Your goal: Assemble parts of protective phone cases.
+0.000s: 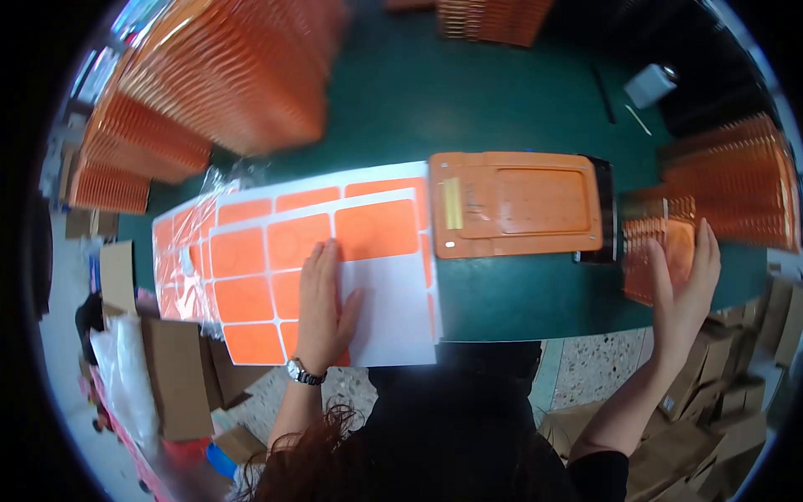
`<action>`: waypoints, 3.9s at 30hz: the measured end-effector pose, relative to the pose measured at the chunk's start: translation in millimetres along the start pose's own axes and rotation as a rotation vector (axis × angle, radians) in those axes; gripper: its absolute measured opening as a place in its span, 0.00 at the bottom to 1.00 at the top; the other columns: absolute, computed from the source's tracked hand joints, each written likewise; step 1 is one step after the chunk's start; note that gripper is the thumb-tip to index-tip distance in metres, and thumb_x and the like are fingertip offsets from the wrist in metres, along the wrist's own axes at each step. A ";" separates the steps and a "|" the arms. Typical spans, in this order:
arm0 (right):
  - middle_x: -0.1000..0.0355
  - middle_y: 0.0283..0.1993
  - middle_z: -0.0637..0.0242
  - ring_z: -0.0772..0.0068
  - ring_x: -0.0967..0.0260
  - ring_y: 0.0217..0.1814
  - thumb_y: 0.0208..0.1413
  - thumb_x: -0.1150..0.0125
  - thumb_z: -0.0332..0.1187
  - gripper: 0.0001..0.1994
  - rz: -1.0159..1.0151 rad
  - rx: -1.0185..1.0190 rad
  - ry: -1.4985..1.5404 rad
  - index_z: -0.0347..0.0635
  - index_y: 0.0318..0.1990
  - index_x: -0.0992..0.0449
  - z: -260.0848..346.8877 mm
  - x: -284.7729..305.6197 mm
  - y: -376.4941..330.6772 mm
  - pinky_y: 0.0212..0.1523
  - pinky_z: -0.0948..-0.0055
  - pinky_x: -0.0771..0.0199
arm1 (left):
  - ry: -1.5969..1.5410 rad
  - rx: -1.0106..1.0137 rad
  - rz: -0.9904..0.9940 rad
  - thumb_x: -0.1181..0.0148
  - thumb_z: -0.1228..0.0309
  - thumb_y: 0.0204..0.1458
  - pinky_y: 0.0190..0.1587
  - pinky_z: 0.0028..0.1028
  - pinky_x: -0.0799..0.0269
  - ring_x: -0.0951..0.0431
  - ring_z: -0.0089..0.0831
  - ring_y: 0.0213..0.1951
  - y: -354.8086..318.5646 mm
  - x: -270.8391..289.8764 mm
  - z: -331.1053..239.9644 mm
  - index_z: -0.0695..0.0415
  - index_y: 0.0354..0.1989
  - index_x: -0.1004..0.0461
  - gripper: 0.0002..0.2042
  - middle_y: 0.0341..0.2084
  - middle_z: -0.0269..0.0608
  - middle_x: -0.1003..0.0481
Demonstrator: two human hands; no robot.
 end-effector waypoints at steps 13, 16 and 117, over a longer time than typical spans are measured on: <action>0.25 0.50 0.42 0.47 0.23 0.55 0.47 0.39 0.26 0.13 0.559 1.135 0.164 0.24 0.40 0.22 312.6 -77.0 -61.3 0.47 0.62 0.18 | 0.118 0.085 -0.055 0.27 0.48 0.47 0.75 0.55 0.59 0.45 0.48 0.75 -28.9 3.5 14.9 0.64 0.73 0.44 0.50 0.71 0.51 0.38; 0.25 0.47 0.39 0.49 0.22 0.51 0.45 0.38 0.26 0.12 0.711 1.203 0.088 0.24 0.36 0.22 320.3 -77.5 -56.1 0.42 0.64 0.16 | 0.099 0.073 -0.072 0.27 0.48 0.47 0.75 0.55 0.59 0.45 0.48 0.75 -27.4 4.3 15.9 0.64 0.73 0.44 0.50 0.70 0.51 0.37; 0.28 0.33 0.66 0.78 0.31 0.31 0.64 0.37 0.49 0.22 0.704 -0.519 1.204 0.34 0.47 0.23 50.5 -122.6 23.2 0.31 0.77 0.31 | -0.746 0.161 0.174 0.39 0.72 0.63 0.34 0.20 0.33 0.32 0.17 0.28 106.4 -22.5 -88.9 0.55 0.78 0.52 0.38 0.23 0.26 0.35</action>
Point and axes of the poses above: each hand's wrist, its own y-axis towards the middle knuckle, its own x-axis out of the back of the hand, z = x × y, the point moved 3 cm from there along y, towards the middle knuckle
